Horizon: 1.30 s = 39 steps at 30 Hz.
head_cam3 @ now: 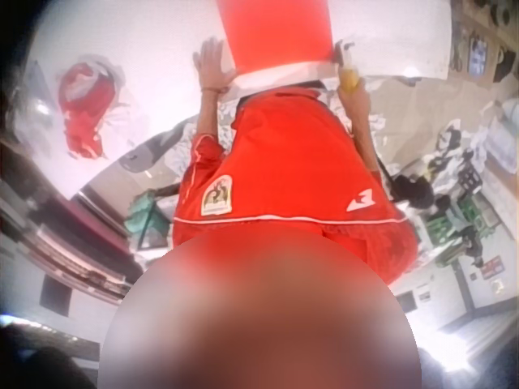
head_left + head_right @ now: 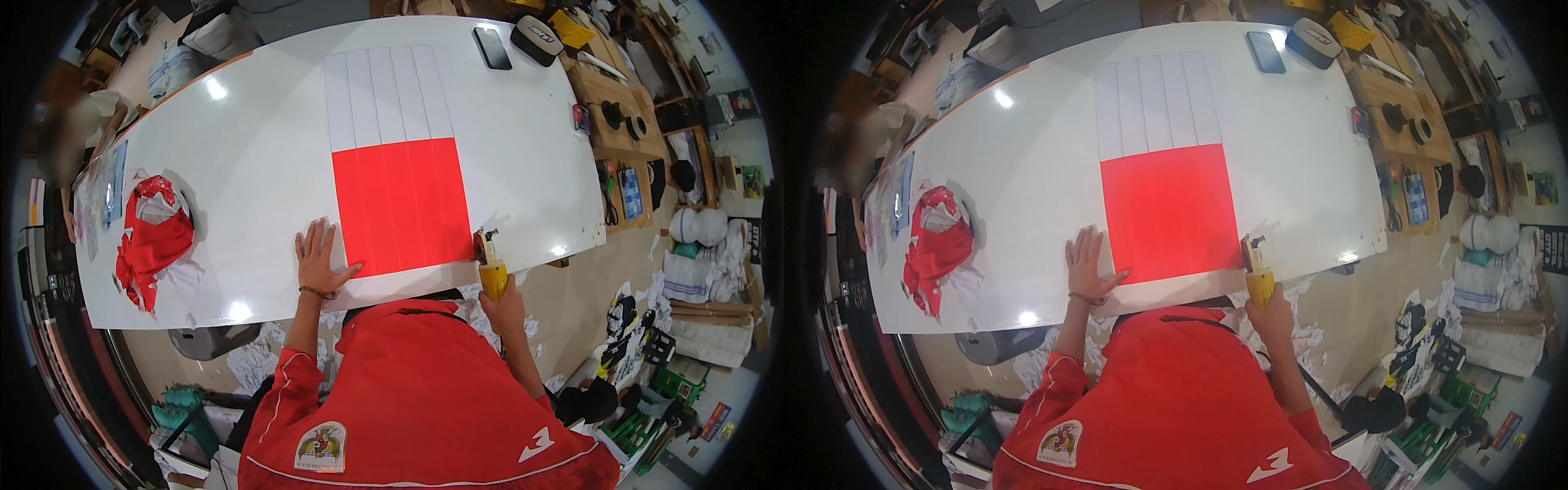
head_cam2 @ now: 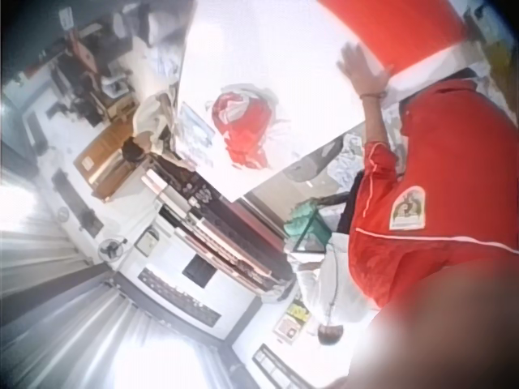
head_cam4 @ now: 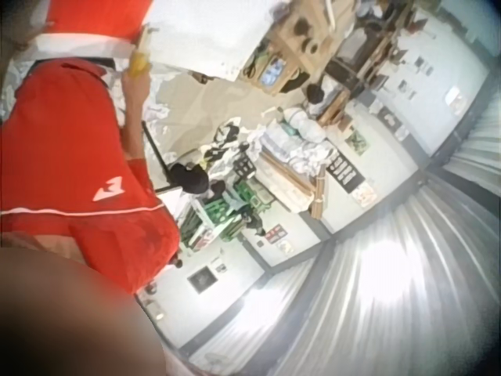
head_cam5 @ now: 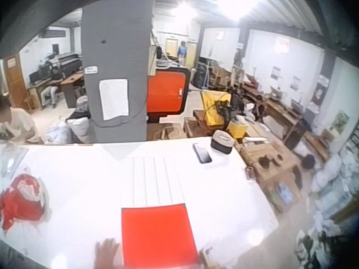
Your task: The person unfolds a red fabric piece on a white table, then uses a yellow electric cutter to cut along pre-drawn lines. After cutting, the person folds the resulting fabric strips and places them aside. Finally, the person unfolds a red sports jersey with the number 13 and begins cutting along its outline.
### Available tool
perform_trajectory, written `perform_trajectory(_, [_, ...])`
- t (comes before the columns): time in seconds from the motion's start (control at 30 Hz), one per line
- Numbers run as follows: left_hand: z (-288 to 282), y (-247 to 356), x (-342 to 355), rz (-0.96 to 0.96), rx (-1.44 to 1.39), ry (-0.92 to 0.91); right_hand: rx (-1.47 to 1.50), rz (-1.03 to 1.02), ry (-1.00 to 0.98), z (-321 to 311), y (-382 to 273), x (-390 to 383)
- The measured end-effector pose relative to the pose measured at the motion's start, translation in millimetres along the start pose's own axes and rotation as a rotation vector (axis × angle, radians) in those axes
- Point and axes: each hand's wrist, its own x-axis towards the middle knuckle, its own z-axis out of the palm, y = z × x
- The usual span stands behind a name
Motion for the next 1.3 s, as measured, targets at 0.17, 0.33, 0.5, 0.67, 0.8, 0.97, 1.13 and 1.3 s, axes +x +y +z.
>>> perform_trajectory(0.17, [-1,1,1,-0.022,-0.007,-0.005,-0.039,-0.02,-0.009,-5,-16,17])
perform_trajectory(0.33, [-3,3,2,-0.051,-0.018,-0.024,-0.013,-0.055,-0.01,-12,-32,37])
perform_trajectory(0.5, [-6,4,3,-0.059,-0.032,-0.017,-0.019,-0.089,0.01,-17,-54,64])
perform_trajectory(0.67, [-8,5,2,-0.068,-0.041,-0.016,-0.049,-0.082,0.01,-24,-80,95])
perform_trajectory(0.8, [-8,4,2,-0.068,-0.057,0.004,-0.058,-0.073,-0.004,-29,-104,119])
perform_trajectory(0.97, [-8,5,2,-0.081,-0.064,0.005,-0.074,-0.107,0.017,-33,-129,150])
perform_trajectory(1.13, [-10,6,3,-0.084,-0.065,0.015,-0.072,-0.098,0.013,-35,-152,182])
perform_trajectory(1.3, [-11,5,3,-0.088,-0.075,0.004,-0.073,-0.104,0.014,-38,-176,211])
